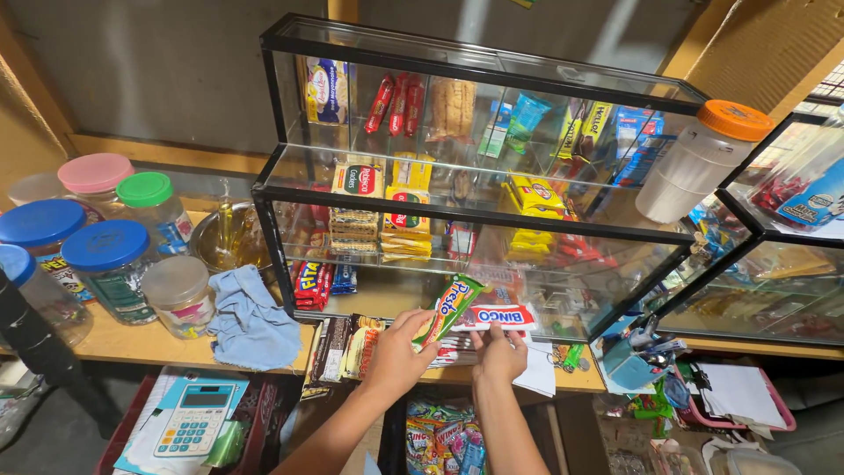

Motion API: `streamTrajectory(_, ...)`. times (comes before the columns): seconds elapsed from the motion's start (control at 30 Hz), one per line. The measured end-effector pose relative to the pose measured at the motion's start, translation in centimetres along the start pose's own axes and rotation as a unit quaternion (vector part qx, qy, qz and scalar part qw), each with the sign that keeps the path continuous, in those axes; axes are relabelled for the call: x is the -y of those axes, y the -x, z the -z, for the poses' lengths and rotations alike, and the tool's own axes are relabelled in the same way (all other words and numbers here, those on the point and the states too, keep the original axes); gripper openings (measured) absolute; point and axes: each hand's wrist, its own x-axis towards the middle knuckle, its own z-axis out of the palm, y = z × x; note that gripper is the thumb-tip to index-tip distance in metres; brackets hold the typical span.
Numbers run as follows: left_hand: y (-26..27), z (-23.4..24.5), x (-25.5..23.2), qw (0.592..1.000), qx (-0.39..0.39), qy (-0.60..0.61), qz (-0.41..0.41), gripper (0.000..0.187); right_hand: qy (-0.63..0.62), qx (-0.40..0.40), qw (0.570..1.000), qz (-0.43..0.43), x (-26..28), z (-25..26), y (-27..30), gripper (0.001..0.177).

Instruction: The person cleans the glass shelves of a display case using a blue cloth. They remove various snack items, wipe the surfaces, and then place the items back onto the shelves in an organized manner.

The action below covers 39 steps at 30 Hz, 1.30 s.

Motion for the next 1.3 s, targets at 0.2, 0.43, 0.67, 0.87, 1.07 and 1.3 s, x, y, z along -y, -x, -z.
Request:
streamTrajectory(0.2, 0.8, -0.1, 0.5, 1.0, 0.003, -0.009, 0.006, 0.045, 0.079, -0.003, 0.997, -0.009, 0.0, 0.0, 0.2, 0.05)
streamTrajectory(0.43, 1.2, -0.1, 1.1, 1.0, -0.01, -0.012, -0.002, 0.042, 0.073, -0.012, 0.997, -0.03, -1.0, 1.1, 0.2, 0.04)
streamTrajectory(0.67, 1.6, 0.2, 1.3, 1.0, -0.009, -0.013, 0.01, 0.041, 0.069, -0.017, 0.997, -0.041, -0.4, 1.4, 1.1, 0.039)
streamTrajectory(0.87, 2.2, 2.1, 3.6, 0.985, -0.081, -0.154, -0.016, 0.041, 0.082, -0.002, 0.995, -0.049, -0.2, 2.0, 2.2, 0.04)
streamTrajectory(1.07, 3.6, 6.3, 7.8, 0.965, -0.069, -0.249, 0.041, 0.045, 0.096, 0.023, 0.994, -0.056, -0.6, 2.0, 4.0, 0.036)
streamTrajectory(1.3, 4.7, 8.7, 9.8, 0.95, 0.002, -0.286, 0.121, 0.044, 0.148, 0.182, 0.961, -0.144, -2.4, 0.7, 8.6, 0.037)
